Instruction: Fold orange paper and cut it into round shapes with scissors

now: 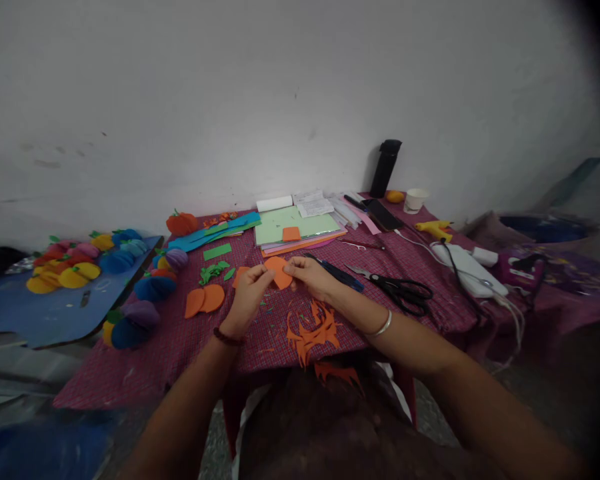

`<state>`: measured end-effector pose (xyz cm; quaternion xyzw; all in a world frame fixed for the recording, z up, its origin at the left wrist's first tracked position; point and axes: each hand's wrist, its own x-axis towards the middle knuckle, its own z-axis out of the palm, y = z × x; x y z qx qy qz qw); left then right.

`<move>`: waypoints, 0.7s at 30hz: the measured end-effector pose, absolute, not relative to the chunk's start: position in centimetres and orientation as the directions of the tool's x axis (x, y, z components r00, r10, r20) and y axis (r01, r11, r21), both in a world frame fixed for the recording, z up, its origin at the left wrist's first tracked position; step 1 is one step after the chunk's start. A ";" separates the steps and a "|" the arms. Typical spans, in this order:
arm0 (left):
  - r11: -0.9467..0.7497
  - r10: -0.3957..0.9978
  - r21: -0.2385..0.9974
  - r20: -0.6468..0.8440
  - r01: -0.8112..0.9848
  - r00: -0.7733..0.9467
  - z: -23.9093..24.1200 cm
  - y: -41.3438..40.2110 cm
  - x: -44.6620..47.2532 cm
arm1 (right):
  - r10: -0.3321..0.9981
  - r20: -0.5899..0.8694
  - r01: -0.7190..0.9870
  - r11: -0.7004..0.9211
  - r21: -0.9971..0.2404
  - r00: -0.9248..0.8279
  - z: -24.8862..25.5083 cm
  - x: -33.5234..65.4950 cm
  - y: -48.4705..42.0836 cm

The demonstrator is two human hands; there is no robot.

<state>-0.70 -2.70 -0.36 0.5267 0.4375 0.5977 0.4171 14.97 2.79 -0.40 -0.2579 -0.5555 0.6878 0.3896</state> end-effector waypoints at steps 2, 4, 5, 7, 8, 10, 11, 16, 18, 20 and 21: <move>-0.264 0.954 0.961 0.272 0.080 -0.124 -0.3 -2.7 -0.7 | 0.835 0.156 -0.243 0.028 -0.970 -0.528 -0.2 15.2 2.9; -0.287 0.941 0.945 0.309 0.158 -0.140 -0.3 -2.7 -0.7 | 0.830 0.257 -0.254 0.145 -0.956 -0.495 0.0 15.5 3.1; -0.305 0.932 0.934 0.333 0.184 -0.145 -0.3 -2.7 -0.6 | 0.816 0.302 -0.251 0.199 -0.947 -0.493 0.1 15.7 3.3; -0.341 0.915 0.914 0.377 0.219 -0.146 -0.4 -2.8 -0.2 | 0.765 0.357 -0.210 0.290 -0.934 -0.535 0.2 16.0 3.6; -0.351 0.911 0.909 0.387 0.224 -0.141 -0.4 -2.9 0.0 | 0.742 0.365 -0.179 0.322 -0.930 -0.562 0.2 16.2 3.8; -0.335 0.925 0.919 0.363 0.207 -0.110 -0.5 -2.8 0.3 | 0.732 0.341 -0.128 0.332 -0.934 -0.590 0.1 16.5 4.3; -0.313 0.937 0.930 0.335 0.193 -0.095 -0.4 -2.7 0.2 | 0.750 0.314 -0.128 0.297 -0.946 -0.582 -0.1 16.6 4.6; -0.260 0.920 0.965 0.241 -0.023 -0.309 0.6 -2.0 -3.4 | 0.919 0.122 -0.262 0.021 -0.965 -0.374 -0.5 17.3 6.3; -0.257 0.884 0.964 0.205 -0.069 -0.421 1.2 -1.9 -5.5 | 0.938 0.057 -0.266 -0.038 -0.963 -0.342 -0.4 17.6 6.7; -0.233 0.844 0.972 0.189 -0.026 -0.502 1.5 -1.8 -7.3 | 0.932 0.042 -0.262 -0.058 -0.963 -0.361 -0.3 17.7 6.8; -0.216 0.830 0.976 0.190 0.011 -0.524 1.5 -1.7 -7.9 | 0.926 0.044 -0.258 -0.059 -0.964 -0.376 -0.3 17.7 6.8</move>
